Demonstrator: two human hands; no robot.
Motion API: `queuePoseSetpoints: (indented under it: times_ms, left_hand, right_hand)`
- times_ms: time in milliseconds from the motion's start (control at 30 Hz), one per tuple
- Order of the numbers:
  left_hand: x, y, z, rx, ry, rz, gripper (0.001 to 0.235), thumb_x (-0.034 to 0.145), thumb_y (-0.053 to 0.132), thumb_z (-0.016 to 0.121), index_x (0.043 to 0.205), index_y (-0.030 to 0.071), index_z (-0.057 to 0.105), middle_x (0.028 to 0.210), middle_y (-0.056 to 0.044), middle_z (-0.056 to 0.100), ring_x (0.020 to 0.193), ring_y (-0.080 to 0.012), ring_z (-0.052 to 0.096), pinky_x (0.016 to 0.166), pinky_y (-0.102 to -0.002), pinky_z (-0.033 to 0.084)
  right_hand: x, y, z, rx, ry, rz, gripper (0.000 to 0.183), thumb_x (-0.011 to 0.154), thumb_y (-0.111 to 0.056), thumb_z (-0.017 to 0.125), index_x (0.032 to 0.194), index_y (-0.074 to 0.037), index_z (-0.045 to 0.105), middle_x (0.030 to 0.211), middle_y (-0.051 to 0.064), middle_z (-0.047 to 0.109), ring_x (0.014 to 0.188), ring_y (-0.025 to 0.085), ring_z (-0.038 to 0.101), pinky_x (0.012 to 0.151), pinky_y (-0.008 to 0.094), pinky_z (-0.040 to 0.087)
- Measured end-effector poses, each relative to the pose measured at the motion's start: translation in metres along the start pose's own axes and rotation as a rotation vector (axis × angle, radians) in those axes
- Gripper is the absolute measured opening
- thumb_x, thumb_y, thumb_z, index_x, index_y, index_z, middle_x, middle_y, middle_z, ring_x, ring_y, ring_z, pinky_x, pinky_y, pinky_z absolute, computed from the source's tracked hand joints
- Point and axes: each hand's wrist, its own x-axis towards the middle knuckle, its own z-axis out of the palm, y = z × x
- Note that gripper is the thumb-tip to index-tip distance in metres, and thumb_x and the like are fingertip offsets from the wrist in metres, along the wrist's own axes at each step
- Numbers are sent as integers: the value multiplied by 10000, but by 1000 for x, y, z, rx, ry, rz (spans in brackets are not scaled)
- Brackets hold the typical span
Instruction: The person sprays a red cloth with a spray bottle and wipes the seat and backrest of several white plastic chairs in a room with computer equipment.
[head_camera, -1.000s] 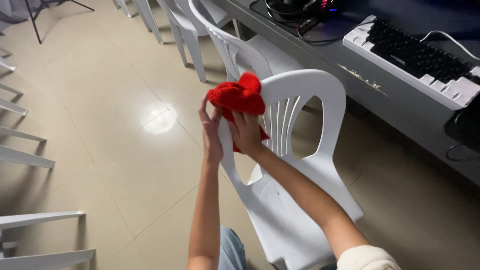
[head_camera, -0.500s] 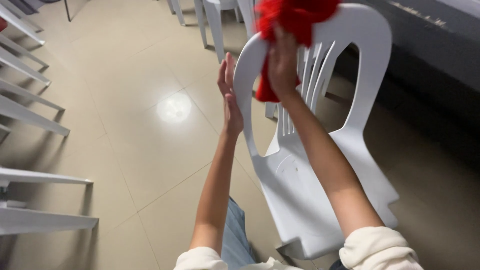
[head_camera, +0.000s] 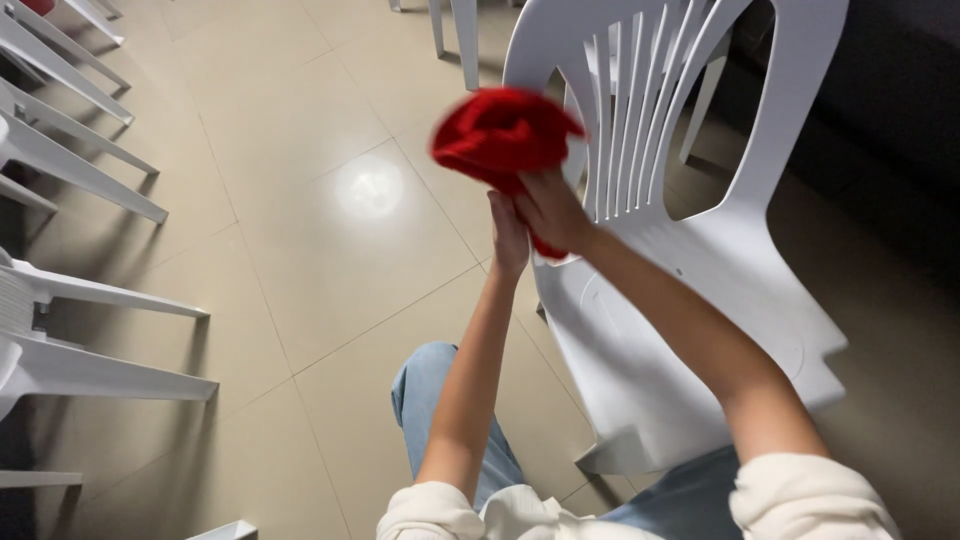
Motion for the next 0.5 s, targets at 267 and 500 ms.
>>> queuePoseSetpoints:
  times_ms: [267,500]
  left_hand:
    - [66,-28,-41,-187,26,22,807,1107,628,269,1632,16,290,1669,-133,356,1552,-282,321,1303,-411,238]
    - [61,0,-40,-195,9,-126,892,1118,697,234,1642,-19,325,1595,-233,416,1460,-355,408,1247,-485,332]
  right_hand:
    - [54,43,66,-24,322,191,518,1087,-129,495,1588,-56,384,1451,230,520,1351,409,513,1152,503,390]
    - [-55,57,97,153,146,167,567,1075,-116,396,1616,-25,252,1650,268,294,1545,422,285,1270,469,232]
